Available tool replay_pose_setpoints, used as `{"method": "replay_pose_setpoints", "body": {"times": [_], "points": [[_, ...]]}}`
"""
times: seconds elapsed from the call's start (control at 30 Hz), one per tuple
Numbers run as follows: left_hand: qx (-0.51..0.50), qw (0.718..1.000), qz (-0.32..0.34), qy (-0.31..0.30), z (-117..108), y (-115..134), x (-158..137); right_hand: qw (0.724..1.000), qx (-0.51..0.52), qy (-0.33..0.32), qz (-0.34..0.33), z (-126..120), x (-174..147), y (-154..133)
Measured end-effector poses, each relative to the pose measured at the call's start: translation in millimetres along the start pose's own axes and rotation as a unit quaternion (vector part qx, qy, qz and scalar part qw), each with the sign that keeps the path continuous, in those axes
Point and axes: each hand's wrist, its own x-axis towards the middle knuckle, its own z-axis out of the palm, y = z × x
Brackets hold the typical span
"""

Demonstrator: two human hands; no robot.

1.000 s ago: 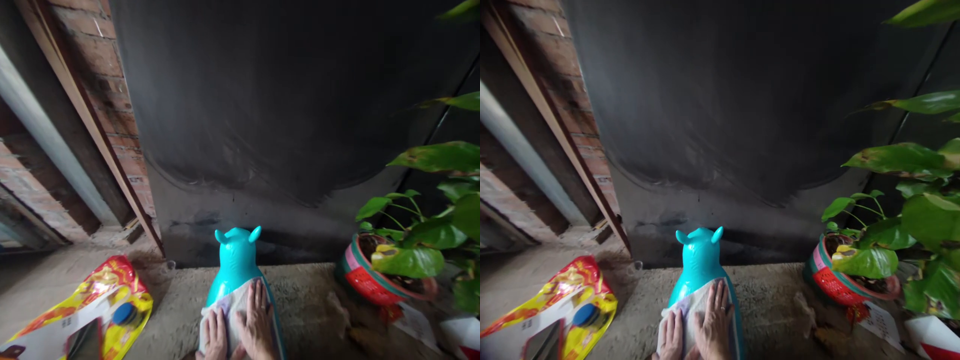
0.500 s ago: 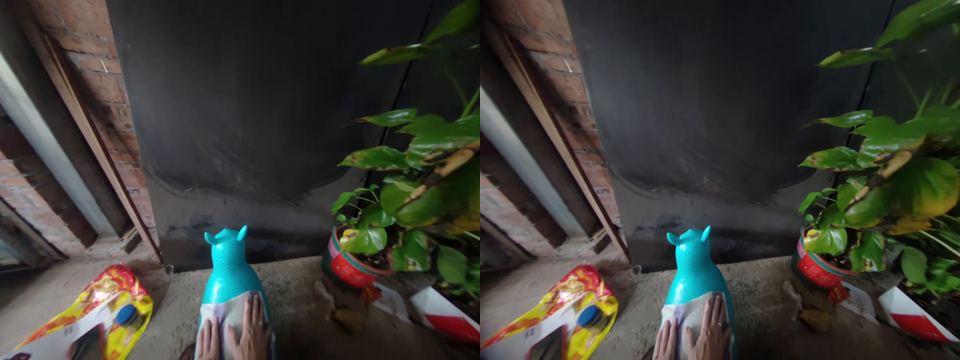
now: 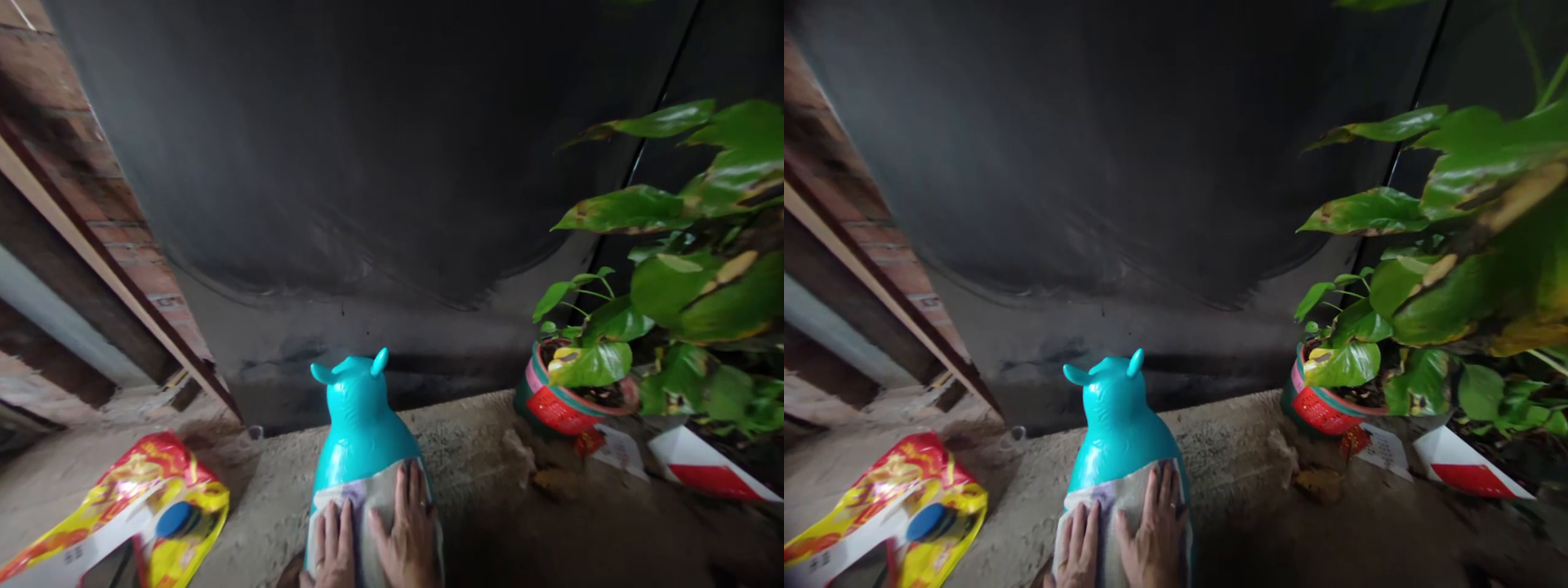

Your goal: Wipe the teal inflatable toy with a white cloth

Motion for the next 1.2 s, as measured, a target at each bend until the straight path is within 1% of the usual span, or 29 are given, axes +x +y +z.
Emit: {"method": "replay_pose_setpoints", "body": {"times": [0.1,0.2,0.27,0.33,0.43,0.5,0.6,0.67,0.73,0.8,0.9,1.0,1.07,1.13,1.2], "points": [[-0.011,0.999,-0.024,-0.025,-12,10,15,0.998,0.036,-0.058,-0.016,-9,29,-3],[-0.041,0.998,-0.035,-0.031,-27,18,38,0.993,0.069,-0.088,-0.032,-10,65,-7],[-0.053,0.998,-0.036,-0.012,-34,20,53,0.991,0.089,-0.093,-0.044,-7,87,-11],[-0.054,0.998,-0.038,0.01,-36,21,66,0.989,0.102,-0.092,-0.047,-5,103,-15],[-0.051,0.998,-0.036,0.029,-32,17,74,0.99,0.105,-0.082,-0.042,-3,108,-20],[-0.057,0.997,-0.028,0.038,-29,13,73,0.992,0.097,-0.077,-0.037,-3,102,-23],[-0.081,0.995,-0.017,0.047,-30,7,67,0.995,0.075,-0.064,-0.009,-2,85,-25],[-0.091,0.995,-0.011,0.039,-33,7,59,0.997,0.06,-0.052,0.014,-1,70,-22],[-0.079,0.997,-0.003,0.018,-37,9,45,0.998,0.048,-0.038,0.033,3,51,-15],[-0.048,0.999,0.008,-0.012,-38,14,27,0.998,0.037,-0.014,0.046,10,27,-4],[0.008,0.998,0.023,-0.056,-36,22,0,0.996,0.026,0.037,0.073,28,-13,14],[0.04,0.996,0.033,-0.071,-35,28,-16,0.988,0.026,0.097,0.116,48,-42,25],[0.047,0.995,0.035,-0.075,-37,31,-18,0.984,0.035,0.12,0.126,55,-47,28],[0.047,0.995,0.031,-0.08,-38,33,-14,0.984,0.047,0.115,0.128,56,-40,29],[0.036,0.996,0.027,-0.079,-38,34,-6,0.985,0.053,0.099,0.13,52,-26,29]]}}
